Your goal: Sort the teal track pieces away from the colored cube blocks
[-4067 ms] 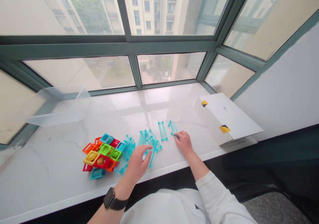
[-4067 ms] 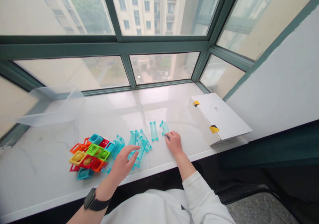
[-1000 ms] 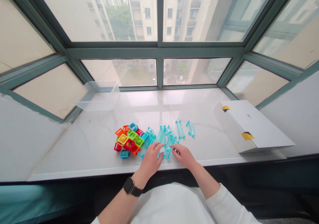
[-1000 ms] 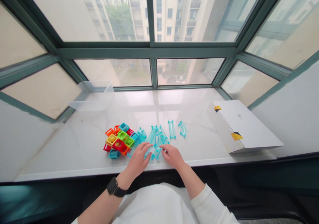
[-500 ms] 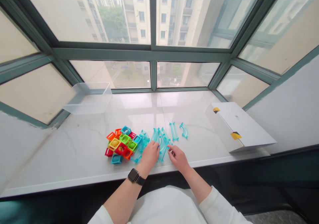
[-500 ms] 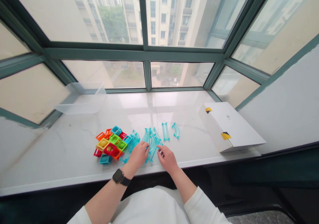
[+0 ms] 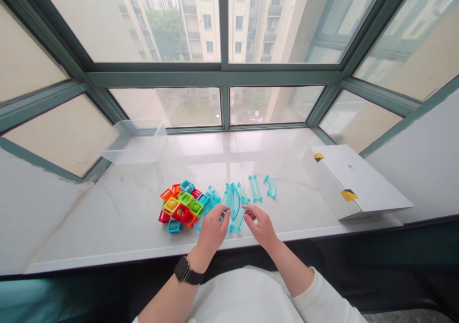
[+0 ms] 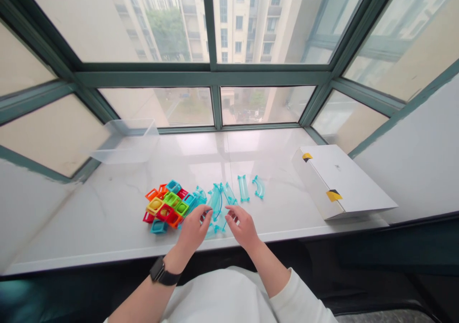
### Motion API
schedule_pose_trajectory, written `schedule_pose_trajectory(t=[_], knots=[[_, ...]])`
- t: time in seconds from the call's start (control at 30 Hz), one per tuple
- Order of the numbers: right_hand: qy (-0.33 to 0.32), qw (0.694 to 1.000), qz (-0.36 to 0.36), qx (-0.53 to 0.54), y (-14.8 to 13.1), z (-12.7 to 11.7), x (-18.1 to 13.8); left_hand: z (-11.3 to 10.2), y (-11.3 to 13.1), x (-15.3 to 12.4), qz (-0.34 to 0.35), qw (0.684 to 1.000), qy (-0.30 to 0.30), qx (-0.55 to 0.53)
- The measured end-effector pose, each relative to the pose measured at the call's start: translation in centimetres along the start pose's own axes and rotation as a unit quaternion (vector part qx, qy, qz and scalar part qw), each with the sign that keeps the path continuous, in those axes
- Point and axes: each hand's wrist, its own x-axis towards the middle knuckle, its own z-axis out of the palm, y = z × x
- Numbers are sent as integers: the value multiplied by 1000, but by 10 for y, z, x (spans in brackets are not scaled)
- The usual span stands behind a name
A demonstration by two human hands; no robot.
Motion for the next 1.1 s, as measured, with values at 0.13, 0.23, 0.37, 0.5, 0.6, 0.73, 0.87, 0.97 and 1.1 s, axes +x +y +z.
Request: schedule_pose_trajectory(t=[0.13, 0.23, 0.37, 0.5, 0.6, 0.73, 0.87, 0.97, 1.1], knots=[[-27, 998, 42, 47, -29, 4, 6, -2, 14, -3, 38, 999, 4, -4], [-8, 996, 70, 55, -37, 5, 8, -3, 23, -3, 86, 996, -9, 9], [38, 991, 97, 79, -37, 1, 10, -1, 32, -5, 125, 991, -51, 12], [80, 985, 123, 89, -32, -8, 16, 3, 36, -8, 146, 986, -75, 19], [103, 979, 153, 91, -30, -14, 20, 7, 36, -11, 164, 983, -81, 33], [110, 978, 155, 81, -32, -17, 22, 11, 35, -12, 167, 982, -82, 43], [104, 980, 152, 70, -33, -20, 21, 12, 36, -12, 160, 983, -86, 39], [74, 987, 133, 55, -29, -21, 18, 13, 36, -10, 145, 986, -80, 26], [78, 992, 97, 27, -21, -23, 9, 16, 34, -3, 94, 993, -67, 5]])
